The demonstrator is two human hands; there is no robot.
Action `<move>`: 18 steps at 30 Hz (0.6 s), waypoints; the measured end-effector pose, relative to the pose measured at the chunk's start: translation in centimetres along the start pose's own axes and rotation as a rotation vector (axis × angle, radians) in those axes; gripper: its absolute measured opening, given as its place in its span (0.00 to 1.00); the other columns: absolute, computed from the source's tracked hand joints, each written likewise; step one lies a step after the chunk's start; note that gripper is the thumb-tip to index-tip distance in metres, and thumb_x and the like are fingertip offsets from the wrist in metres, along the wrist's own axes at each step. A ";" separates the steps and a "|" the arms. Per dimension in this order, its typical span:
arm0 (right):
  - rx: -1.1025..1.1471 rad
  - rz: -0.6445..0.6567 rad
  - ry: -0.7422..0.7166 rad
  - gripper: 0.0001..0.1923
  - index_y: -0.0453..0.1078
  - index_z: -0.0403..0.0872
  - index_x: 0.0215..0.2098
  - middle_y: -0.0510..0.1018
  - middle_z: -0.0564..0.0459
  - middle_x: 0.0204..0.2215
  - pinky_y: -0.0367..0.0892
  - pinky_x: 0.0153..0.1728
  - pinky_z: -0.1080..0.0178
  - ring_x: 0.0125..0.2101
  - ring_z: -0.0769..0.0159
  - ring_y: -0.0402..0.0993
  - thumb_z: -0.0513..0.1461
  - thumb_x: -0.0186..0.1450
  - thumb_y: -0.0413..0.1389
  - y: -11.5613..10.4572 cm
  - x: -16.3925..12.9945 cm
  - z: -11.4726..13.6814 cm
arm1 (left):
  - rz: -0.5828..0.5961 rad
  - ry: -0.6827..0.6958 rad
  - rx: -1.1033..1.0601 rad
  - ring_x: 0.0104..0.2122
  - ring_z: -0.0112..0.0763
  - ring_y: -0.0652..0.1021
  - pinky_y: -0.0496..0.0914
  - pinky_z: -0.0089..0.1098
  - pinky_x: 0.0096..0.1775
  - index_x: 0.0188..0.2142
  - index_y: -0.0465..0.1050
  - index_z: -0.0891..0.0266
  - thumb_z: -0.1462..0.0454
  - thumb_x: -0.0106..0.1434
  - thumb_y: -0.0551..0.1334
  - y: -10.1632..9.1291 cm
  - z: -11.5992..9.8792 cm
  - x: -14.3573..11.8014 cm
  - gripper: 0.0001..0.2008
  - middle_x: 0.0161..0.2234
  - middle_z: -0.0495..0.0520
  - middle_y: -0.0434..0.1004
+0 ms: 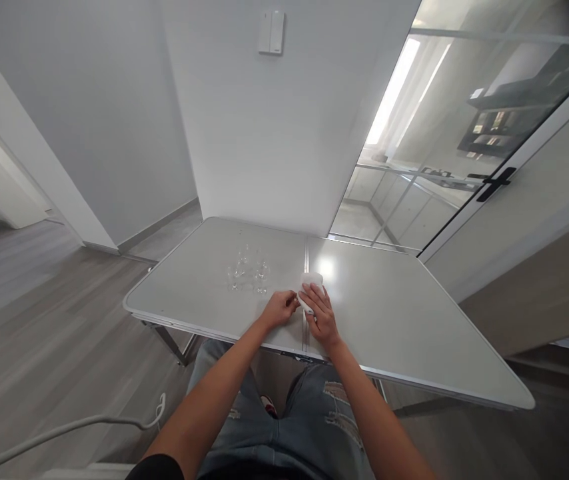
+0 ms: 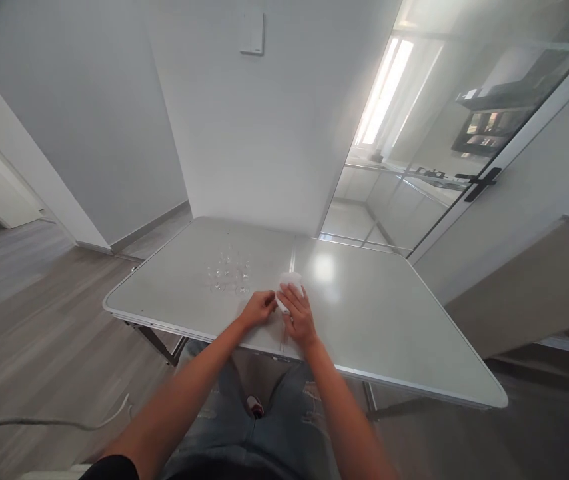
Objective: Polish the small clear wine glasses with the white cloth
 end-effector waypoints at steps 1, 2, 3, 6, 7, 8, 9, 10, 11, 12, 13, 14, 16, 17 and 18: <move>0.076 -0.067 0.068 0.24 0.65 0.54 0.63 0.65 0.51 0.65 0.45 0.68 0.40 0.68 0.54 0.54 0.39 0.70 0.48 0.0 0.2 0.0 | 0.016 -0.003 -0.021 0.22 0.24 0.64 0.57 0.27 0.29 0.23 0.63 0.62 0.60 0.65 0.58 0.0 -0.1 0.0 0.14 0.20 0.45 0.65; 0.164 -0.150 0.153 0.22 0.67 0.54 0.62 0.65 0.51 0.66 0.46 0.68 0.41 0.68 0.55 0.54 0.40 0.71 0.48 0.1 0.4 -0.1 | 0.024 -0.005 -0.031 0.22 0.23 0.63 0.57 0.27 0.29 0.23 0.63 0.62 0.58 0.65 0.59 0.0 -0.2 0.1 0.16 0.19 0.45 0.64; 0.265 -0.246 0.252 0.22 0.68 0.53 0.61 0.64 0.50 0.66 0.48 0.67 0.43 0.67 0.55 0.55 0.42 0.71 0.48 0.3 0.5 -0.3 | 0.024 -0.009 -0.031 0.22 0.23 0.63 0.56 0.27 0.29 0.22 0.63 0.63 0.57 0.66 0.59 -0.1 -0.3 0.1 0.18 0.19 0.44 0.63; 0.630 -0.534 0.569 0.22 0.68 0.51 0.61 0.70 0.49 0.61 0.58 0.63 0.49 0.62 0.58 0.64 0.47 0.71 0.49 1.5 0.7 -1.3 | -0.003 -0.024 -0.002 0.22 0.23 0.61 0.54 0.28 0.28 0.21 0.63 0.63 0.55 0.66 0.59 -0.2 -0.1 0.0 0.20 0.18 0.44 0.61; 0.766 -0.592 0.652 0.23 0.68 0.51 0.60 0.74 0.48 0.58 0.63 0.60 0.50 0.58 0.59 0.69 0.48 0.71 0.49 2.2 0.8 -1.8 | -0.014 -0.025 0.006 0.22 0.23 0.61 0.54 0.28 0.28 0.21 0.63 0.63 0.55 0.66 0.59 -0.2 0.0 0.0 0.20 0.18 0.44 0.60; 0.897 -0.639 0.720 0.23 0.70 0.50 0.58 0.77 0.49 0.54 0.66 0.57 0.52 0.54 0.59 0.72 0.50 0.70 0.49 2.8 0.8 -2.2 | -0.026 -0.025 0.010 0.22 0.23 0.61 0.53 0.28 0.28 0.21 0.63 0.63 0.55 0.66 0.59 -0.2 0.2 0.0 0.20 0.19 0.44 0.60; 1.021 -0.656 0.775 0.23 0.71 0.49 0.56 0.79 0.49 0.50 0.69 0.54 0.53 0.51 0.59 0.74 0.52 0.69 0.50 3.5 0.9 -2.7 | -0.035 -0.023 0.008 0.22 0.24 0.61 0.54 0.28 0.28 0.22 0.63 0.62 0.55 0.66 0.59 -0.1 0.3 0.0 0.19 0.19 0.44 0.61; 1.130 -0.652 0.816 0.23 0.73 0.49 0.53 0.80 0.49 0.48 0.70 0.52 0.53 0.49 0.59 0.76 0.53 0.69 0.50 4.1 0.9 -3.1 | -0.042 -0.021 -0.002 0.22 0.24 0.62 0.55 0.28 0.29 0.23 0.64 0.62 0.55 0.66 0.59 -0.1 0.5 0.0 0.19 0.19 0.44 0.62; 1.218 -0.636 0.844 0.23 0.74 0.48 0.51 0.81 0.49 0.47 0.71 0.51 0.54 0.48 0.59 0.76 0.54 0.68 0.51 4.6 0.9 -3.4 | -0.048 -0.019 -0.017 0.23 0.24 0.63 0.56 0.28 0.29 0.24 0.65 0.62 0.55 0.66 0.58 0.0 0.6 0.1 0.17 0.20 0.45 0.64; 1.280 -0.604 0.860 0.23 0.74 0.48 0.50 0.81 0.49 0.47 0.71 0.51 0.54 0.48 0.58 0.77 0.54 0.68 0.51 5.1 0.9 -3.6 | -0.058 -0.021 -0.035 0.24 0.25 0.65 0.57 0.28 0.30 0.26 0.67 0.62 0.55 0.67 0.58 0.0 0.7 0.1 0.16 0.22 0.45 0.66; 1.313 -0.567 0.865 0.23 0.74 0.48 0.49 0.81 0.49 0.47 0.71 0.51 0.54 0.48 0.58 0.77 0.54 0.68 0.52 5.4 0.8 -3.8 | -0.071 -0.025 -0.052 0.24 0.25 0.67 0.59 0.27 0.31 0.29 0.68 0.62 0.56 0.67 0.58 -0.1 0.7 0.2 0.14 0.23 0.46 0.68; 1.313 -0.536 0.863 0.22 0.74 0.48 0.48 0.81 0.49 0.47 0.71 0.51 0.55 0.48 0.58 0.77 0.54 0.67 0.53 5.7 0.7 -3.9 | -0.088 -0.032 -0.070 0.25 0.26 0.68 0.60 0.28 0.31 0.31 0.69 0.62 0.56 0.67 0.58 -0.1 0.8 0.2 0.13 0.25 0.47 0.70; 1.227 -0.473 0.857 0.21 0.74 0.48 0.48 0.81 0.50 0.45 0.71 0.51 0.55 0.46 0.59 0.77 0.54 0.66 0.55 6.1 0.3 -3.9 | -0.135 -0.053 -0.099 0.26 0.27 0.70 0.61 0.28 0.32 0.33 0.70 0.62 0.57 0.68 0.57 -0.4 0.8 0.3 0.11 0.26 0.47 0.71; 1.151 -0.425 0.849 0.21 0.74 0.48 0.48 0.81 0.50 0.43 0.71 0.50 0.55 0.46 0.59 0.77 0.53 0.66 0.56 6.2 0.2 -3.8 | -0.161 -0.064 -0.110 0.26 0.27 0.70 0.62 0.28 0.32 0.33 0.70 0.62 0.57 0.68 0.57 -0.7 0.7 0.4 0.11 0.26 0.47 0.71; 1.066 -0.364 0.833 0.22 0.74 0.48 0.48 0.81 0.50 0.42 0.71 0.49 0.55 0.45 0.58 0.76 0.54 0.65 0.57 6.3 0.1 -3.6 | -0.186 -0.072 -0.117 0.26 0.28 0.70 0.62 0.28 0.32 0.33 0.70 0.62 0.57 0.68 0.57 -0.9 0.6 0.4 0.12 0.25 0.47 0.70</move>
Point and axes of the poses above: each hand's wrist, its own x-axis towards the middle knuckle, its own y-axis out of the palm, z = x × y, the point moved 4 cm from there along x, towards the middle knuckle
